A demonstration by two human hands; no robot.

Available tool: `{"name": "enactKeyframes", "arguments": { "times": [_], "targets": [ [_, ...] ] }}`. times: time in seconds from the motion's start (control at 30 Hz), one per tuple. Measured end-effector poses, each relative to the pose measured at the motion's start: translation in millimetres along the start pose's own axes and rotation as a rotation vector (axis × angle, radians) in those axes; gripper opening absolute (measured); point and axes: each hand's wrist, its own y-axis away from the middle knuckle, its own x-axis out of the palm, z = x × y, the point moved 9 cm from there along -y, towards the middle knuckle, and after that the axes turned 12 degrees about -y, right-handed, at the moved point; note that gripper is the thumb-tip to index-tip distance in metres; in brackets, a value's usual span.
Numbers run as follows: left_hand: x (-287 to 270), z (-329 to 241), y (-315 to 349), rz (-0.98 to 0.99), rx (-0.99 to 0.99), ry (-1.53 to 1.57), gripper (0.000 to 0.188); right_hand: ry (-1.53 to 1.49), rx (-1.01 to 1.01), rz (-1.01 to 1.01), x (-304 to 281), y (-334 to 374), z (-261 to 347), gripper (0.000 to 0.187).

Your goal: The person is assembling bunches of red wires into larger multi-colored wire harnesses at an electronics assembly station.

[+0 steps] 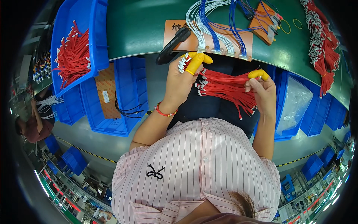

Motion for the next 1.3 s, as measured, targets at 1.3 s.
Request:
{"name": "enactKeyframes", "arguments": {
  "times": [1.3],
  "targets": [
    [2,-9,0,-0.059,0.055,0.005,0.020,-0.434,-0.028,-0.122,47,-18,-13,0.020]
  ]
}}
